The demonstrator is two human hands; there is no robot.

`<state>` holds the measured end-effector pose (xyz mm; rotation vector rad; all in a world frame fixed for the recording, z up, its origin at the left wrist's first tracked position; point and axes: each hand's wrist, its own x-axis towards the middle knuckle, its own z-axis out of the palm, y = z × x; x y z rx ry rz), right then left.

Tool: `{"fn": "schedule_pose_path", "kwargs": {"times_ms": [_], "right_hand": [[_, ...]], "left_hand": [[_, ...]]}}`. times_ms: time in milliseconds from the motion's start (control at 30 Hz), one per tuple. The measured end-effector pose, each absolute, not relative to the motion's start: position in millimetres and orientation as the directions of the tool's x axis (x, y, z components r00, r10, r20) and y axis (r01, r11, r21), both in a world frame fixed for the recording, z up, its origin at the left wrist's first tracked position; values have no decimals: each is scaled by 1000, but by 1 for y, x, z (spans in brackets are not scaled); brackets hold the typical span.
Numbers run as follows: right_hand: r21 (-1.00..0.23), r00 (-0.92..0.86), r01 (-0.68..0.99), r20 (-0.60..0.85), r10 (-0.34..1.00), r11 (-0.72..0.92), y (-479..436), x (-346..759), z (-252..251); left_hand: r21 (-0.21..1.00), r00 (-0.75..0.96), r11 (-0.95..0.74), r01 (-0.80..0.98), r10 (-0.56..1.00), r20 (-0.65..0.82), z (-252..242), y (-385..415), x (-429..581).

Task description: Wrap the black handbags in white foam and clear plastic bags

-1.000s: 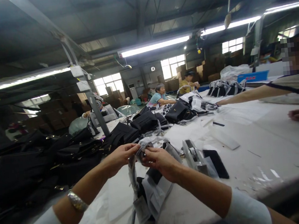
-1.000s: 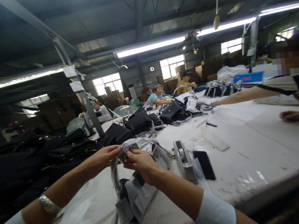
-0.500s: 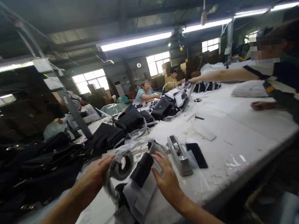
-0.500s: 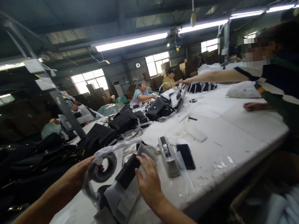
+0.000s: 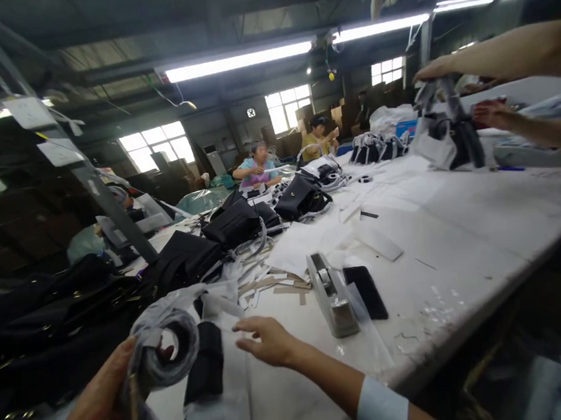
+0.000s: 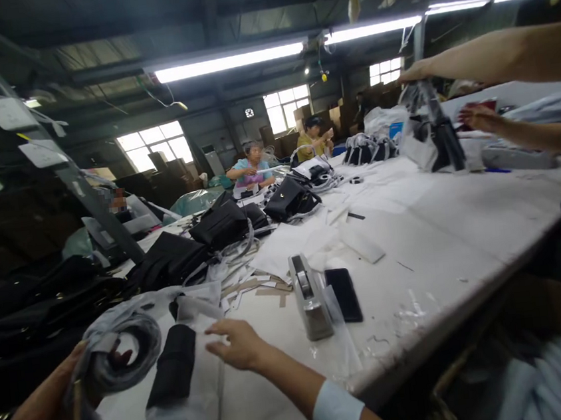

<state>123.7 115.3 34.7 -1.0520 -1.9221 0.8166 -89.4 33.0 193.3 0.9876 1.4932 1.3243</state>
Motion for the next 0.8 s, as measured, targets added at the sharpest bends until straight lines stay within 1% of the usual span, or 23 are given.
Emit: {"fn": "schedule_pose_path", "kwargs": {"times_ms": [100, 167, 233, 333, 433, 533, 667, 800], "right_hand": [[-764, -245, 548, 241, 939, 340, 153, 149, 22], [-702, -197, 655, 197, 960, 279, 184, 164, 21], [-630, -183, 738, 161, 970, 244, 215, 171, 23], [-517, -207, 825, 101, 973, 229, 252, 166, 28], [-412, -230, 883, 33, 973, 223, 273, 152, 28], [-333, -219, 922, -24, 975, 199, 282, 142, 25], [-293, -187, 943, -73, 980, 158, 287, 137, 27], [-344, -170, 930, -96, 981, 128, 287, 143, 37]], "left_hand": [[977, -379, 200, -75, 901, -214, 186, 40, -101], [971, -435, 202, -131, 868, -239, 181, 40, -100], [973, -452, 155, -174, 865, -219, 178, 37, -93], [969, -443, 101, -224, 876, -193, 181, 32, -73], [971, -459, 57, -231, 874, -161, 188, 29, -53], [971, -446, 52, -232, 881, -154, 190, 30, -44], [975, -429, 50, -219, 892, -142, 190, 32, -45], [973, -436, 20, -228, 892, -120, 196, 30, -42]]}}
